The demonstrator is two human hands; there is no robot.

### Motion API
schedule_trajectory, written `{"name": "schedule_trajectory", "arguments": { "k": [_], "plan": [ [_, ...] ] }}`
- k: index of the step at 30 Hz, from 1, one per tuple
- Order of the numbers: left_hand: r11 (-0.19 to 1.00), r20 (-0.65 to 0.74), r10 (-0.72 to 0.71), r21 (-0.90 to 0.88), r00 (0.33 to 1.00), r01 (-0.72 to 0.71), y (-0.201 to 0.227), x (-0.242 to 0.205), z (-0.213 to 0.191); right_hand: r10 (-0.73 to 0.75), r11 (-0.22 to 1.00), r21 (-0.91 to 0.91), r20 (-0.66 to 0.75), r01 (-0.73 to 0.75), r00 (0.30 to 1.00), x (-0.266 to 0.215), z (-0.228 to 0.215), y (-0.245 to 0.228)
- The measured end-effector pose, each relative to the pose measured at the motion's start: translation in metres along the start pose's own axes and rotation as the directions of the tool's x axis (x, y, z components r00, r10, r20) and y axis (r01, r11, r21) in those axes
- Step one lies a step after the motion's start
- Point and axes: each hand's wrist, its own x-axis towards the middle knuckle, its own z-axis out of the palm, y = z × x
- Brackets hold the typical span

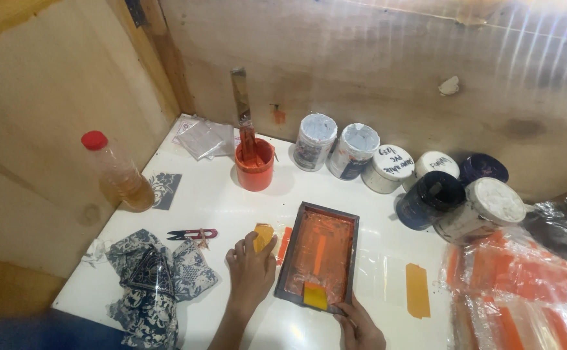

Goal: The person uses a yellow sponge to apply orange paint from a rectangular tray onto several small, clear plastic strips laid out on a white table. After applying the paint, the person uses a patterned cloth to wipe the table surface.

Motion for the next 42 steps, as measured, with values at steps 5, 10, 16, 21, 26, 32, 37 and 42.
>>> {"name": "schedule_trajectory", "arguments": {
  "k": [5, 10, 16, 21, 26, 32, 37, 42],
  "plan": [
    [1.000, -0.030, 0.021, -0.021, 0.999, -0.022, -0.002, -0.001, 0.002, -0.109, 0.993, 0.026, -0.072, 0.111, 0.991, 0.000, 0.006, 0.012],
    [0.991, -0.075, 0.015, -0.133, 0.997, -0.025, 0.001, -0.001, -0.006, -0.169, 0.956, 0.219, -0.127, 0.194, 0.977, -0.020, -0.012, -0.035],
    [0.955, -0.052, 0.268, -0.116, 0.962, -0.272, 0.005, 0.007, -0.042, -0.186, 0.916, -0.376, -0.083, 0.142, 0.979, -0.002, -0.001, -0.001],
    [0.833, 0.307, 0.504, 0.076, 0.807, -0.548, 0.002, 0.039, -0.035, -0.557, 0.739, -0.391, 0.102, 0.548, 0.824, 0.003, 0.005, -0.026],
    [0.639, 0.681, 0.287, 0.388, 0.674, -0.664, 0.051, 0.063, -0.045, -0.696, 0.616, -0.420, 0.107, 0.666, 0.710, 0.005, 0.019, -0.044],
    [0.468, 0.760, 0.114, 0.526, 0.639, -0.710, 0.066, 0.064, -0.042, -0.650, 0.596, -0.473, 0.191, 0.649, 0.735, 0.008, 0.006, -0.073],
    [0.450, 0.785, 0.046, 0.536, 0.618, -0.714, 0.077, 0.066, -0.043, -0.631, 0.658, -0.392, 0.179, 0.643, 0.754, 0.035, -0.007, -0.108],
    [0.511, 0.754, 0.114, 0.513, 0.646, -0.689, 0.072, 0.069, -0.032, -0.256, 0.909, -0.269, 0.238, 0.317, 0.937, 0.061, -0.031, -0.149]
  ]
}}
